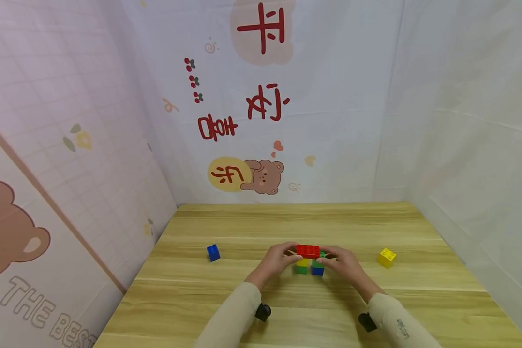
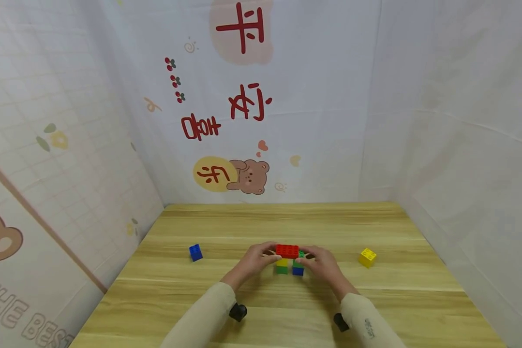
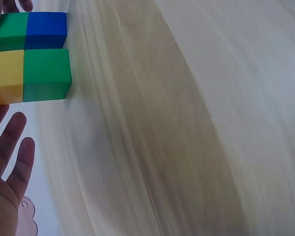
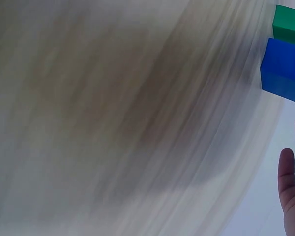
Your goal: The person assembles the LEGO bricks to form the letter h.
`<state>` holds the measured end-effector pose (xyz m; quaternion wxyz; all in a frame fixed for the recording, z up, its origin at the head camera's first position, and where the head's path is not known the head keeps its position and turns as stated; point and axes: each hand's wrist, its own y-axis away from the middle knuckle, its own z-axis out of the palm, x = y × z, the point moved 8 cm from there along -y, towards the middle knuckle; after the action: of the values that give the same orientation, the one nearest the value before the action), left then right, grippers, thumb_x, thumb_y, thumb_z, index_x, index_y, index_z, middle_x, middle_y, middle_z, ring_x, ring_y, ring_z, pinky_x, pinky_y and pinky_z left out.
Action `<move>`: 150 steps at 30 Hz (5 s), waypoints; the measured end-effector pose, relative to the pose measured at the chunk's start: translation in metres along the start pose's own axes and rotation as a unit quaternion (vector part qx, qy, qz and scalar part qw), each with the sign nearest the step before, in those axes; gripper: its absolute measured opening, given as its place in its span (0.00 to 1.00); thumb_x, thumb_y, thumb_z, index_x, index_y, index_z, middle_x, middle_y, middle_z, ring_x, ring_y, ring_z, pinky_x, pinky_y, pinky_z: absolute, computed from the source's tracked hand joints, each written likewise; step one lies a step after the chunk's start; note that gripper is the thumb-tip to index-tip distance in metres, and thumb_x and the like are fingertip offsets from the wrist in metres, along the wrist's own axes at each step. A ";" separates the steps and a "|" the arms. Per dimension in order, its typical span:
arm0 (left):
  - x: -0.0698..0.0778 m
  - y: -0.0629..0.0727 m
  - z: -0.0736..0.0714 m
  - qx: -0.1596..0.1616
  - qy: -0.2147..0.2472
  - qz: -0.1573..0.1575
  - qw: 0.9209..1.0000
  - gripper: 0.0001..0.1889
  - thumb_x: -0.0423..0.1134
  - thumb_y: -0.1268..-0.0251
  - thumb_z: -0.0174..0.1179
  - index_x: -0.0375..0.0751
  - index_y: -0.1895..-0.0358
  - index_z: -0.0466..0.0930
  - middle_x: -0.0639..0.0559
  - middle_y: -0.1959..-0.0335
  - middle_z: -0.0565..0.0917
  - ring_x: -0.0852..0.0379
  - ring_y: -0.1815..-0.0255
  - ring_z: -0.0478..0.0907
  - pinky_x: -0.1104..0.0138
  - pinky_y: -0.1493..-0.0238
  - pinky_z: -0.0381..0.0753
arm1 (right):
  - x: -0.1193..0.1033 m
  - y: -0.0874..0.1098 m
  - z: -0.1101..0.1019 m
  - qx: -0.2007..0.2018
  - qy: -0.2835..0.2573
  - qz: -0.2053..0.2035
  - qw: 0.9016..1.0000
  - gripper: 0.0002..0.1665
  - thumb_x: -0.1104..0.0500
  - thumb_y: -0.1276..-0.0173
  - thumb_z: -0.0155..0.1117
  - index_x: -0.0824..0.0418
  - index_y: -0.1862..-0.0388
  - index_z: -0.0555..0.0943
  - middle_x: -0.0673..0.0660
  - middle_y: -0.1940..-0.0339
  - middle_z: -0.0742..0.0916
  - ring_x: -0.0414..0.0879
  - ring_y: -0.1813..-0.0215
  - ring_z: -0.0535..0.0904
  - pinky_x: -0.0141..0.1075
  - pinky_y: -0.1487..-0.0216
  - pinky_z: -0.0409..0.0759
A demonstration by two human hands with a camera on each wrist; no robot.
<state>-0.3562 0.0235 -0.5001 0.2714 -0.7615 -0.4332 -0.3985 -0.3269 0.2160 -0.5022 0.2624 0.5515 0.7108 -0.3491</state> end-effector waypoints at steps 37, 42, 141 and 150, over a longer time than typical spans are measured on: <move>-0.031 0.022 -0.047 0.002 0.015 -0.017 1.000 0.23 0.49 0.29 0.61 0.47 0.35 0.77 0.56 0.47 0.82 0.52 0.45 0.78 0.54 0.44 0.77 | -0.025 -0.020 0.044 -0.016 -0.025 0.038 0.999 0.26 0.50 0.33 0.69 0.59 0.38 0.81 0.58 0.44 0.85 0.53 0.49 0.82 0.49 0.51 0.82; -0.034 0.023 -0.047 0.005 0.008 -0.022 1.000 0.24 0.50 0.30 0.61 0.46 0.35 0.76 0.55 0.47 0.82 0.52 0.46 0.78 0.54 0.45 0.78 | -0.022 -0.018 0.044 -0.011 -0.048 0.042 0.998 0.22 0.54 0.32 0.69 0.59 0.41 0.83 0.58 0.47 0.86 0.52 0.50 0.84 0.46 0.51 0.83; -0.109 0.072 -0.188 0.218 0.045 -0.146 0.964 0.26 0.49 0.32 0.64 0.40 0.35 0.76 0.44 0.47 0.82 0.46 0.46 0.77 0.54 0.48 0.78 | -0.032 -0.018 0.045 -0.016 -0.032 0.054 0.998 0.21 0.56 0.31 0.68 0.61 0.41 0.82 0.60 0.45 0.86 0.51 0.53 0.84 0.45 0.53 0.83; -0.078 0.054 -0.174 0.199 0.055 -0.116 0.971 0.24 0.50 0.34 0.66 0.44 0.39 0.80 0.49 0.51 0.82 0.48 0.47 0.76 0.55 0.50 0.79 | -0.029 -0.016 0.046 -0.014 -0.022 0.059 0.998 0.20 0.56 0.31 0.68 0.59 0.41 0.83 0.59 0.47 0.86 0.50 0.54 0.84 0.45 0.54 0.83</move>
<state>-0.3976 -0.1689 -0.4768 0.3932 -0.6136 -0.5735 -0.3741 -0.3352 0.1600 -0.5057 0.3057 0.5811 0.6757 -0.3350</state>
